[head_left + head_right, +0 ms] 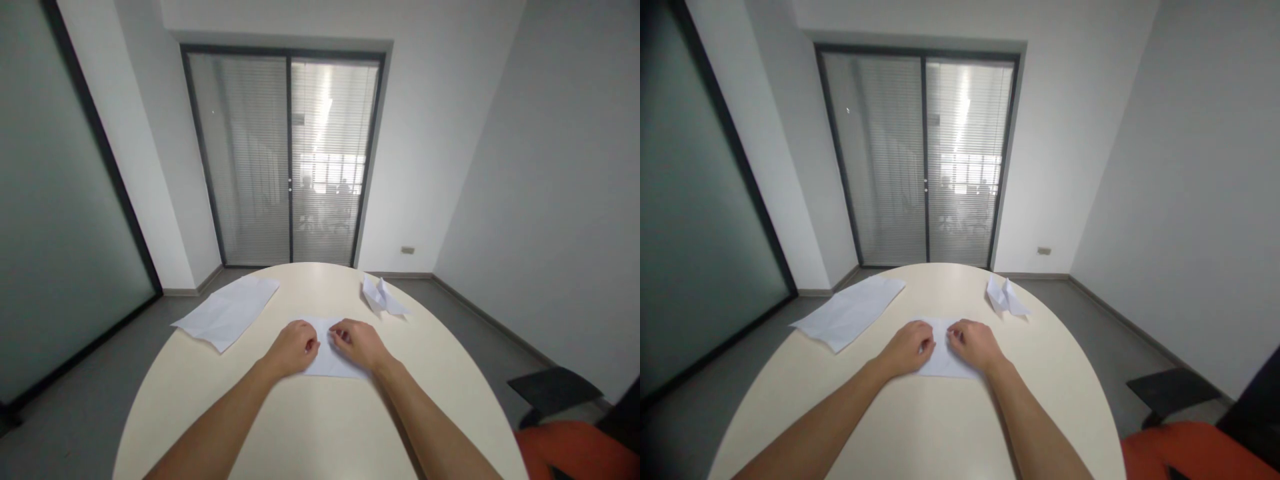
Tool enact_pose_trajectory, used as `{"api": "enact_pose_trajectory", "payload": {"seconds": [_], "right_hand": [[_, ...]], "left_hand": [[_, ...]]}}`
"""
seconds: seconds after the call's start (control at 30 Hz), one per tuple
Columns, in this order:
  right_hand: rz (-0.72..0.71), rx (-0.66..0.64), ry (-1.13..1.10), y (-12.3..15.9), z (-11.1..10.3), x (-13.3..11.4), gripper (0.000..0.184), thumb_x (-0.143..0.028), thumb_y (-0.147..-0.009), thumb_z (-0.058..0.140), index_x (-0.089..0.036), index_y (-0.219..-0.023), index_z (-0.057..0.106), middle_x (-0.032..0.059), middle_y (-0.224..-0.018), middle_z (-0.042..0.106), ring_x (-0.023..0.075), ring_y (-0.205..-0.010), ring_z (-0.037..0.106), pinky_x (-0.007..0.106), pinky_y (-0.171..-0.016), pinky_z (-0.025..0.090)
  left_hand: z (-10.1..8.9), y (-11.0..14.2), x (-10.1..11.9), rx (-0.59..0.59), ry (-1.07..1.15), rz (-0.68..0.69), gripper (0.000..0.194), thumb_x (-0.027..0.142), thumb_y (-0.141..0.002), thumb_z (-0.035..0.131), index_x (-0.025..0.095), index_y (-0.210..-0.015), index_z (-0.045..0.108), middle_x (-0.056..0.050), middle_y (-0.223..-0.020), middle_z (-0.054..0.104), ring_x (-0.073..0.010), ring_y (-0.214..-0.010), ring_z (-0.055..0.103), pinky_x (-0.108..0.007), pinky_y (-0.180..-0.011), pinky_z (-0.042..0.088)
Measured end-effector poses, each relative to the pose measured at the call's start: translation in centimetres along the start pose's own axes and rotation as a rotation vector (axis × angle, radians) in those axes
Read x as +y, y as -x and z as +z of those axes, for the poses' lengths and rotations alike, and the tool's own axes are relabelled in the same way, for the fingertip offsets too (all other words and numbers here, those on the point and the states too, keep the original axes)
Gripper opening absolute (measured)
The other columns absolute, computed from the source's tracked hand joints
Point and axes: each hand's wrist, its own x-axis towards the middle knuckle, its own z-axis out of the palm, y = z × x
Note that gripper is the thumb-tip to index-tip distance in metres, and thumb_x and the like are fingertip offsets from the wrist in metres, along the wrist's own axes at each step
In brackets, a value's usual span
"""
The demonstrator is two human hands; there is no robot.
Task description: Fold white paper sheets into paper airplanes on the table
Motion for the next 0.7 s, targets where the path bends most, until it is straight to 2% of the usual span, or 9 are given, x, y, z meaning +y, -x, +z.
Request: {"api": "enact_pose_trajectory", "payload": {"seconds": [0.07, 0.13, 0.2, 0.27, 0.33, 0.43, 0.57, 0.7], "right_hand": [[-0.132, -0.018, -0.05, 0.0, 0.7, -0.2, 0.032, -0.035, -0.093, 0.053, -0.022, -0.117, 0.07, 0.0071, -0.117, 0.071, 0.0215, -0.109, 0.064, 0.031, -0.096, 0.046], [-0.214, -0.046, -0.07, 0.0, 1.6, -0.3, 0.04, -0.035, -0.092, 0.055, -0.019, -0.127, 0.065, 0.0107, -0.132, 0.064, 0.0244, -0.122, 0.057, 0.036, -0.106, 0.041], [-0.182, -0.069, -0.056, 0.0, 2.3, -0.2, 0.051, -0.037, -0.094, 0.052, -0.014, -0.139, 0.055, 0.0151, -0.144, 0.054, 0.027, -0.134, 0.048, 0.041, -0.115, 0.033], [-0.102, -0.12, -0.024, 0.0, 2.8, 0.2, 0.059, -0.042, -0.096, 0.049, -0.011, -0.146, 0.046, 0.0172, -0.152, 0.044, 0.0298, -0.143, 0.037, 0.045, -0.118, 0.027], [-0.008, -0.161, 0.002, 0.0, 3.0, 0.6, 0.064, -0.048, -0.097, 0.044, -0.012, -0.15, 0.041, 0.0166, -0.157, 0.035, 0.0322, -0.147, 0.028, 0.049, -0.119, 0.023], [0.102, -0.165, 0.027, 0.0, 3.1, 1.1, 0.065, -0.053, -0.098, 0.04, -0.015, -0.152, 0.038, 0.0141, -0.159, 0.031, 0.0338, -0.149, 0.022, 0.053, -0.119, 0.021], [0.174, -0.08, 0.065, -0.1, 3.2, 1.4, 0.06, -0.049, -0.097, 0.044, -0.016, -0.147, 0.046, 0.0139, -0.155, 0.04, 0.0328, -0.146, 0.029, 0.053, -0.117, 0.023], [0.162, 0.002, 0.08, -0.3, 3.0, 1.5, 0.056, -0.045, -0.094, 0.051, -0.013, -0.14, 0.053, 0.0153, -0.147, 0.051, 0.032, -0.14, 0.039, 0.047, -0.116, 0.028]], "left_hand": [[0.5, 0.2, -0.1, -0.023, 0.054, 0.044, 0.01, 0.023, -0.086, 0.056, 0.02, -0.089, 0.065, -0.007, -0.098, 0.069, -0.0234, -0.103, 0.061, -0.036, -0.094, 0.046], [1.0, 0.4, -0.2, -0.04, 0.071, 0.043, 0.032, 0.028, -0.087, 0.055, 0.02, -0.117, 0.061, -0.011, -0.128, 0.062, -0.0269, -0.127, 0.051, -0.042, -0.109, 0.038], [1.5, 0.6, -0.4, -0.109, 0.055, -0.016, 0.052, 0.035, -0.092, 0.051, 0.019, -0.142, 0.045, -0.012, -0.151, 0.045, -0.0295, -0.143, 0.035, -0.048, -0.117, 0.028], [1.7, 0.6, -0.5, -0.185, 0.024, -0.101, 0.063, 0.042, -0.095, 0.046, 0.017, -0.151, 0.033, -0.015, -0.16, 0.03, -0.0323, -0.148, 0.023, -0.051, -0.119, 0.022], [1.8, 0.6, -0.6, -0.241, -0.002, -0.14, 0.068, 0.048, -0.096, 0.044, 0.016, -0.154, 0.03, -0.017, -0.162, 0.022, -0.0344, -0.15, 0.016, -0.053, -0.12, 0.019], [1.7, 0.6, -0.8, -0.277, -0.015, -0.115, 0.071, 0.055, -0.093, 0.047, 0.02, -0.154, 0.031, -0.015, -0.163, 0.02, -0.0352, -0.15, 0.013, -0.055, -0.12, 0.018], [1.4, 1.0, -1.2, -0.255, -0.003, -0.053, 0.069, 0.056, -0.091, 0.052, 0.031, -0.153, 0.033, -0.009, -0.162, 0.024, -0.0349, -0.15, 0.018, -0.057, -0.118, 0.021], [1.1, 1.1, -1.2, -0.218, -0.001, 0.01, 0.064, 0.052, -0.089, 0.056, 0.034, -0.149, 0.04, -0.007, -0.159, 0.033, -0.0353, -0.146, 0.028, -0.056, -0.117, 0.024]]}}
